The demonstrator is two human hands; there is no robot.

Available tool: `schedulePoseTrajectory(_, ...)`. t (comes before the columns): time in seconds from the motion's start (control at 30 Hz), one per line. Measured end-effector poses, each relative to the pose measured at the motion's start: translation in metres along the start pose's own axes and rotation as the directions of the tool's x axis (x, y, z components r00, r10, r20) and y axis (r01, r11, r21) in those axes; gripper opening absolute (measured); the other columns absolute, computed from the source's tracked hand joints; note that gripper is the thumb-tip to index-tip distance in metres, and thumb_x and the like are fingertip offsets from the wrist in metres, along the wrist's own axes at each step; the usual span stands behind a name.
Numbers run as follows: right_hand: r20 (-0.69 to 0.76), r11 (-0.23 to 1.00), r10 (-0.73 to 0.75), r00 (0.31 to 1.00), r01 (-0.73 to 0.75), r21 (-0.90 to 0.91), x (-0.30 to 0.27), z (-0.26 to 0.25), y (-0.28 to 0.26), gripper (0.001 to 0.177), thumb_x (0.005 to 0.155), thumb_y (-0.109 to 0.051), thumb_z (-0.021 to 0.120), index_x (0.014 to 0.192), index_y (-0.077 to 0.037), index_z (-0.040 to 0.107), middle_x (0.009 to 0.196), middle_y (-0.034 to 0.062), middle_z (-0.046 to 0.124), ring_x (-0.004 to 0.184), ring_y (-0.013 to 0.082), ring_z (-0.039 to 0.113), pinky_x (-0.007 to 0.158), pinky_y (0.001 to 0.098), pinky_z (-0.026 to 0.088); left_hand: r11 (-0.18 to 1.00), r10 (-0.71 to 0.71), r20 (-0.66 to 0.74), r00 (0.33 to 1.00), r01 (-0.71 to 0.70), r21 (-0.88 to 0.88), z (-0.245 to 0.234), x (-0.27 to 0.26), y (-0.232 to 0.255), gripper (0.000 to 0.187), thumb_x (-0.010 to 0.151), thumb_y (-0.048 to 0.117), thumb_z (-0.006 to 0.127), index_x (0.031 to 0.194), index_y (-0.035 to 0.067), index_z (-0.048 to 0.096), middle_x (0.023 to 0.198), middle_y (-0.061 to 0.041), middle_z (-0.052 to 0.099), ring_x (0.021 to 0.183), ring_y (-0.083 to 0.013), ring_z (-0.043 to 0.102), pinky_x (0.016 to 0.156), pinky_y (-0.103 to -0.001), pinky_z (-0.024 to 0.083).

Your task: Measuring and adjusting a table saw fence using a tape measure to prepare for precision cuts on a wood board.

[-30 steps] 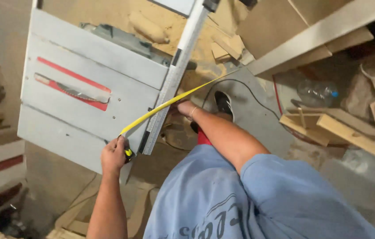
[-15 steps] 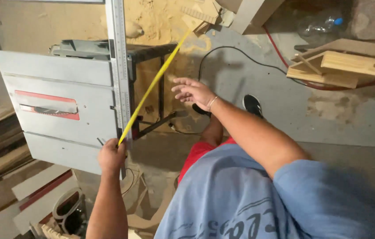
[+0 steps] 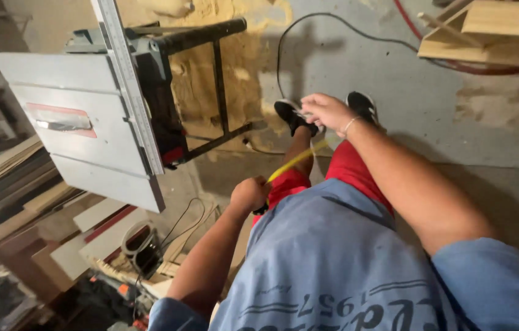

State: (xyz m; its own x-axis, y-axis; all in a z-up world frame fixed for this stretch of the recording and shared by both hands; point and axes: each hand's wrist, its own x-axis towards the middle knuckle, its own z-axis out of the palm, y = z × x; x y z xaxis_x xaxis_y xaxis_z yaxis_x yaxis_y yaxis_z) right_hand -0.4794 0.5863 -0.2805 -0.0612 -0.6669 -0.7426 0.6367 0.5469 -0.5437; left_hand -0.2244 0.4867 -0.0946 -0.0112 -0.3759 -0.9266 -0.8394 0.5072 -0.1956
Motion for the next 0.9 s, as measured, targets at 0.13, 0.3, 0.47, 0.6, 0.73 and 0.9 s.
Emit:
schedulePoseTrajectory(0.13, -0.005, 0.999, 0.044, 0.999, -0.044, -0.016, -0.027, -0.029, 0.03, 0.049, 0.099, -0.048, 0.068, 0.137, -0.017, 0.063, 0.123, 0.01, 0.069, 0.096, 0.0202, 0.069, 0.08, 0.0297, 0.055, 0.993, 0.09, 0.009, 0.996, -0.091, 0.08, 0.018, 0.002, 0.002, 0.04, 0.096, 0.047, 0.054, 0.126, 0.026, 0.07, 0.11, -0.009, 0.078, 0.109, -0.0329, 0.073, 0.093, -0.046, 0.059)
schedulePoseTrajectory(0.3, -0.046, 0.998, 0.057, 0.997, -0.058, -0.033, -0.036, -0.039, 0.053, 0.045, 0.103, -0.044, 0.059, 0.138, -0.016, 0.061, 0.128, 0.0149, 0.067, 0.101, 0.0258, 0.068, 0.086, 0.037, 0.053, 0.984, 0.063, 0.028, 0.998, -0.067, 0.164, -0.011, -0.011, 0.007, 0.039, 0.096, 0.043, 0.054, 0.131, 0.029, 0.067, 0.114, -0.005, 0.077, 0.11, -0.0291, 0.073, 0.096, -0.043, 0.059)
schedulePoseTrajectory(0.47, -0.04, 0.993, 0.072, 0.997, -0.075, -0.086, -0.021, -0.013, 0.036, 0.044, 0.102, -0.044, 0.06, 0.136, -0.016, 0.063, 0.127, 0.0146, 0.069, 0.099, 0.0247, 0.07, 0.084, 0.0359, 0.054, 0.992, -0.001, -0.04, 0.999, 0.006, 0.129, -0.042, -0.041, -0.011, 0.034, 0.096, 0.038, 0.053, 0.124, 0.023, 0.067, 0.108, -0.005, 0.077, 0.105, -0.0284, 0.074, 0.093, -0.041, 0.06)
schedulePoseTrajectory(0.6, -0.021, 0.993, 0.054, 0.998, -0.056, -0.104, 0.009, 0.027, -0.01, 0.051, 0.104, -0.051, 0.055, 0.14, -0.015, 0.06, 0.124, 0.0133, 0.071, 0.097, 0.0215, 0.07, 0.084, 0.0341, 0.055, 0.982, -0.125, -0.117, 0.985, 0.106, -0.158, -0.064, -0.055, -0.063, 0.029, 0.094, 0.042, 0.056, 0.113, 0.024, 0.07, 0.101, -0.004, 0.075, 0.106, -0.0277, 0.072, 0.09, -0.043, 0.059)
schedulePoseTrajectory(0.73, 0.033, 1.0, 0.001, 0.999, 0.0, -0.031, 0.056, 0.099, -0.073, 0.061, 0.104, -0.06, 0.052, 0.148, -0.018, 0.05, 0.13, 0.0145, 0.067, 0.1, 0.0209, 0.069, 0.083, 0.0311, 0.055, 0.895, -0.246, -0.291, 0.924, 0.101, -0.435, -0.094, -0.077, -0.139, 0.026, 0.091, 0.047, 0.061, 0.099, 0.022, 0.068, 0.09, -0.011, 0.071, 0.1, -0.0373, 0.07, 0.086, -0.051, 0.056)
schedulePoseTrajectory(0.9, 0.267, 0.991, -0.085, 0.96, 0.109, -0.078, 0.094, 0.235, -0.168, 0.083, 0.101, -0.069, 0.055, 0.163, -0.02, 0.03, 0.163, 0.025, 0.036, 0.144, 0.0465, 0.044, 0.114, 0.0588, 0.038, 0.547, -0.472, -0.605, 0.641, -0.325, -0.771, -0.094, -0.041, -0.264, 0.027, 0.103, 0.027, 0.064, 0.085, 0.008, 0.07, 0.064, -0.013, 0.069, 0.066, -0.023, 0.066, 0.065, -0.035, 0.054)
